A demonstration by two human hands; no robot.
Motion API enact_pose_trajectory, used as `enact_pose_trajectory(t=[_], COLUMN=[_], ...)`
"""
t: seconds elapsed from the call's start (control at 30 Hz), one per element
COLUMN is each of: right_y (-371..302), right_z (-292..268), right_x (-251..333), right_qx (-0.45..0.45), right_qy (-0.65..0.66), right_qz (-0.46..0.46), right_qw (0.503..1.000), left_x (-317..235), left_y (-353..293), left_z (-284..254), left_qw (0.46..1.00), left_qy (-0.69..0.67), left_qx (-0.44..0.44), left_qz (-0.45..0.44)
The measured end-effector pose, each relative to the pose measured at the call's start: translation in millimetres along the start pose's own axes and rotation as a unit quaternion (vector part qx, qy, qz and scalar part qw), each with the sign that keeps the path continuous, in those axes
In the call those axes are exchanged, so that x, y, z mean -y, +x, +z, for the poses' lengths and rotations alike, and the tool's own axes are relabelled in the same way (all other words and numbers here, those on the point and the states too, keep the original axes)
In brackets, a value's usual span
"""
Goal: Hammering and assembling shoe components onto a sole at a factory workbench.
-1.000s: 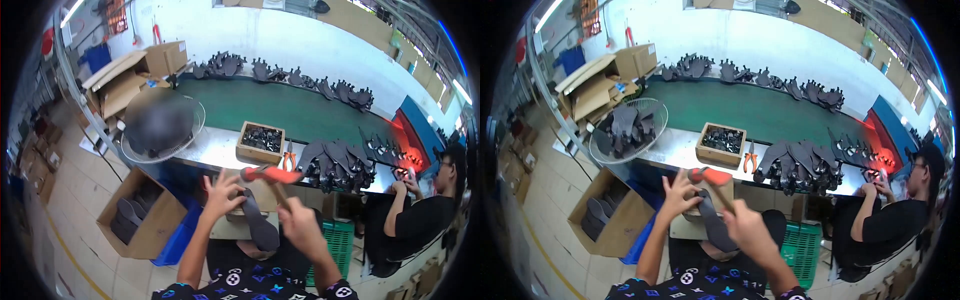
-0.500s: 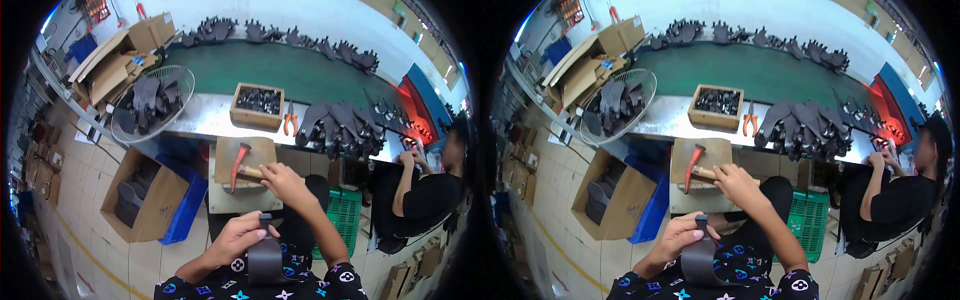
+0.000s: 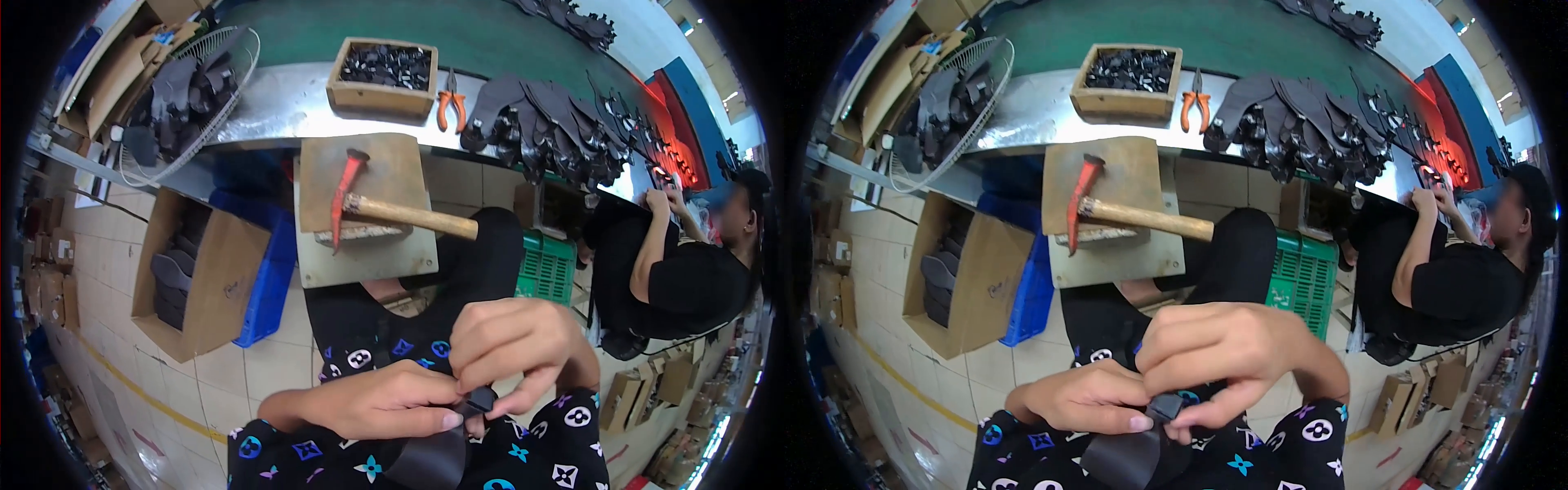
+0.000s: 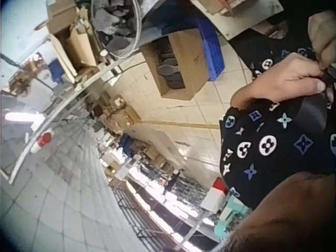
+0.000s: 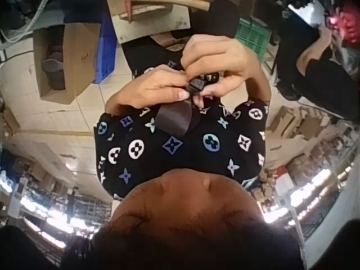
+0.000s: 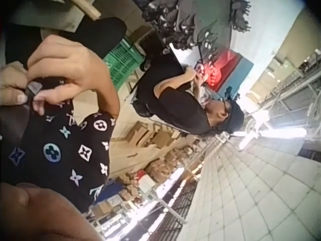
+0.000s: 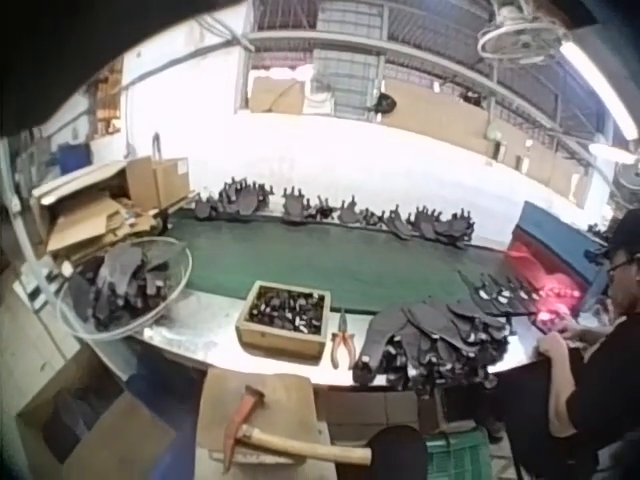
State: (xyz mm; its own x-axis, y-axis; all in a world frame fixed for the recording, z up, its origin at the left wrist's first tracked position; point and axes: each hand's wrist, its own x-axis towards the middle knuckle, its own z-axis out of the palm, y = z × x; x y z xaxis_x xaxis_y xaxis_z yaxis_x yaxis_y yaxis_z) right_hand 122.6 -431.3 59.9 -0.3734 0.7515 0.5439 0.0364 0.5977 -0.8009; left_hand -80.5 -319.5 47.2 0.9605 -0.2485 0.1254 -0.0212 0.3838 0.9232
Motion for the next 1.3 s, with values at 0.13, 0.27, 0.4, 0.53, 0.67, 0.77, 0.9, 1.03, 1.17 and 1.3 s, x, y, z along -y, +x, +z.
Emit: enact_pose_trajectory(t=[0.13,0.27,0.4,0.53,0.67,0.77,0.9,1.03,1.17,1.3], right_y=[11.1,15.6,16.5,15.6,16.2,19.5,23.9,4.5,-30.7,-80.8], right_z=[-0.8,2.0,8.8,15.5,16.8,11.2,-10.5,1.9,52.0,91.0], right_x=[25.7,40.3,45.3,45.5,43.7,40.2,35.5,22.3,19.9,19.6], right_qx=[0.070,0.148,0.135,0.120,0.120,0.144,0.162,0.047,-0.207,-0.366], right_qy=[-0.056,-0.114,-0.171,-0.182,-0.172,-0.168,-0.175,-0.054,0.147,0.361], right_qz=[0.007,0.013,0.017,0.017,0.037,0.038,0.093,0.154,0.268,0.357], right_qw=[0.996,0.982,0.976,0.976,0.977,0.974,0.967,0.985,0.929,0.780], left_x=[12.6,22.3,22.6,21.0,21.2,22.5,13.4,10.6,7.1,23.3], left_y=[5.6,7.6,4.8,0.3,-6.2,-9.1,-11.2,-15.1,0.2,49.4], left_z=[-1.1,2.9,2.6,2.9,2.8,2.0,-2.0,-1.3,-4.2,-26.6], left_qw=[0.992,0.986,0.986,0.988,0.992,0.992,0.992,0.987,0.969,0.801], left_qy=[-0.061,-0.089,-0.075,-0.051,-0.025,-0.004,0.072,0.120,0.204,0.502], left_qx=[0.111,0.135,0.143,0.140,0.117,0.111,0.023,-0.056,-0.125,-0.281], left_qz=[0.014,0.046,0.045,0.044,0.049,0.057,0.101,0.095,0.067,0.164])
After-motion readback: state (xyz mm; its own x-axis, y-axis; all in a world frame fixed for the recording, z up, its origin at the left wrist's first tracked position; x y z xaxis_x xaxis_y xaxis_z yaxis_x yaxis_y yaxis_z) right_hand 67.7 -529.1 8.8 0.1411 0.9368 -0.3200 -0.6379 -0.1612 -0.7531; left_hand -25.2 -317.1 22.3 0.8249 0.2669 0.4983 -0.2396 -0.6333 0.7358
